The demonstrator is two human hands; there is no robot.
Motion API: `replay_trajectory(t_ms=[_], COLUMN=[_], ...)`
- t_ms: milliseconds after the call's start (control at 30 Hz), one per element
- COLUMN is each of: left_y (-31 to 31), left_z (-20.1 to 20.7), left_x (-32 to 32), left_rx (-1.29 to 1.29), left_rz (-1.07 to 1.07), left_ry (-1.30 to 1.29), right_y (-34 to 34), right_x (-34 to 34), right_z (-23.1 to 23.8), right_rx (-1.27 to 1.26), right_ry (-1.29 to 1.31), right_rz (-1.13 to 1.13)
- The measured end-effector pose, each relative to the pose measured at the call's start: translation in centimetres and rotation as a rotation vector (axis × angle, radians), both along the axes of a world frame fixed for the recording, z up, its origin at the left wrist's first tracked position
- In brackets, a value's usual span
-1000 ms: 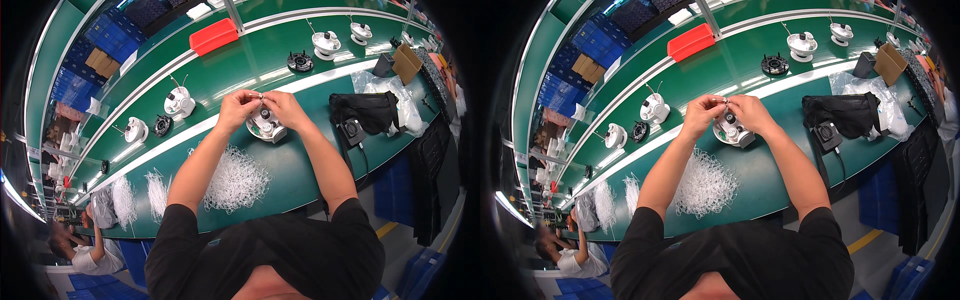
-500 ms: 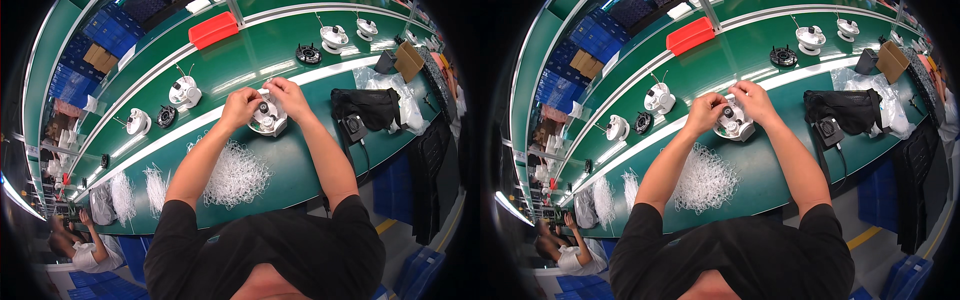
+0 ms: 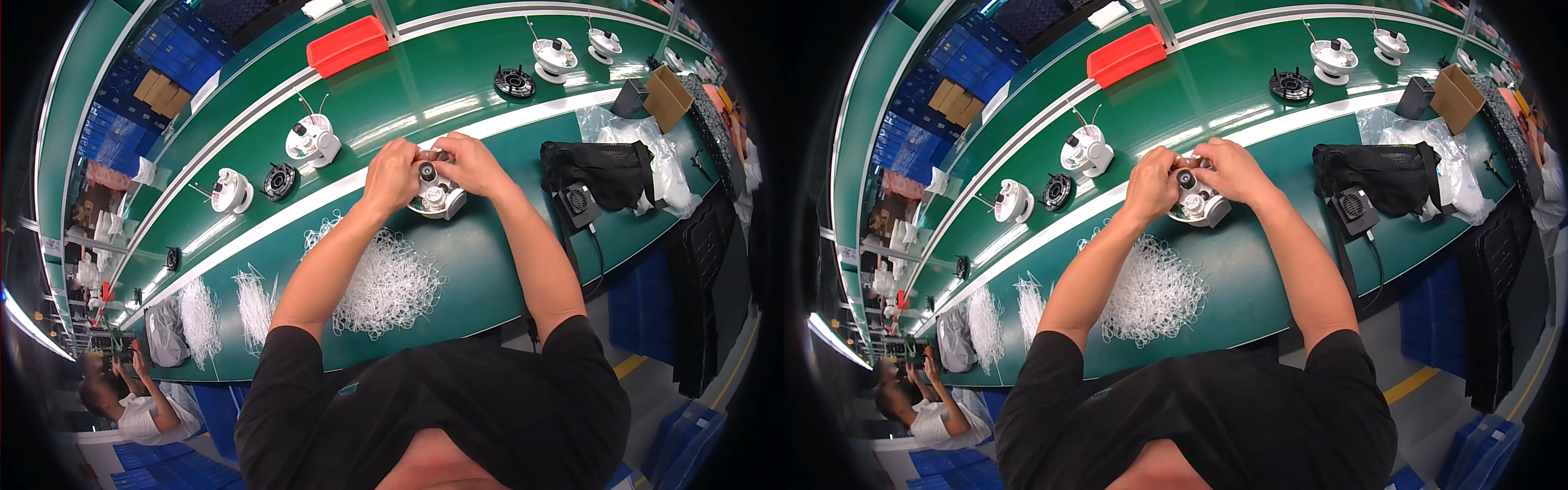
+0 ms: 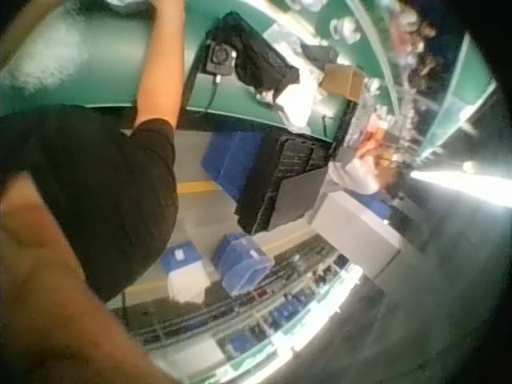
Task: The person assembles small white electronic devices on a green workbench. They pick up the devices, insert small white plastic components into them, and place the finished units on the table. The person also handles a pile of white zip ties, separating and organizing them.
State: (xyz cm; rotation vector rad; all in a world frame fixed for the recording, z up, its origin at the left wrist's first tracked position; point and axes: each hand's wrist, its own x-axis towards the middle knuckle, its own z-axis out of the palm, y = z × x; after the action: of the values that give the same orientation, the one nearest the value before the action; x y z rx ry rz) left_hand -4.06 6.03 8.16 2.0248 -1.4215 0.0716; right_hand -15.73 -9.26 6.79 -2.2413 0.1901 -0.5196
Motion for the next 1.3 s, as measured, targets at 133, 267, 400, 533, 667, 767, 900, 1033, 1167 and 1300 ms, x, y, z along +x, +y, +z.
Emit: replay_trajectory(t_ms=[133,267,400,533,667,767,900,1033,1167,1300], left_y=[0.2,0.7,1.3,2.7,3.1,1.5,-3.3,-6.8,-5.7,-0.6], left_z=[-0.4,-0.1,0.0,0.6,0.1,-0.5,0.0,-2.1,-2.2,-1.3], left_x=[0.2,1.1,0.8,2.3,2.9,3.7,4.9,7.2,6.6,6.2], left_rx=[-0.043,-0.017,0.004,0.267,0.310,0.147,-0.209,-0.328,-0.302,-0.348], left_rz=[0.034,0.108,0.127,0.072,0.006,0.051,0.103,0.205,0.280,0.304], left_ry=[-0.022,0.020,0.151,0.536,1.098,1.242,1.420,1.450,1.493,1.563], right_y=[-0.1,-0.4,-0.2,-1.9,-3.1,-2.6,-2.4,-2.4,-2.2,-2.2], right_x=[-0.2,-0.7,-0.8,-0.1,0.6,1.0,0.9,1.0,0.9,1.0], right_z=[0.6,0.6,0.7,-1.1,-4.6,-5.2,-5.7,-5.2,-5.6,-5.7], right_rx=[-0.106,-0.137,0.019,0.585,0.566,0.512,0.472,0.480,0.509,0.489], right_ry=[-0.060,-0.081,-0.039,-0.259,-0.278,-0.289,-0.252,-0.254,-0.258,-0.270], right_rz=[0.023,0.008,-0.006,-0.144,-0.490,-0.560,-0.541,-0.482,-0.467,-0.462])
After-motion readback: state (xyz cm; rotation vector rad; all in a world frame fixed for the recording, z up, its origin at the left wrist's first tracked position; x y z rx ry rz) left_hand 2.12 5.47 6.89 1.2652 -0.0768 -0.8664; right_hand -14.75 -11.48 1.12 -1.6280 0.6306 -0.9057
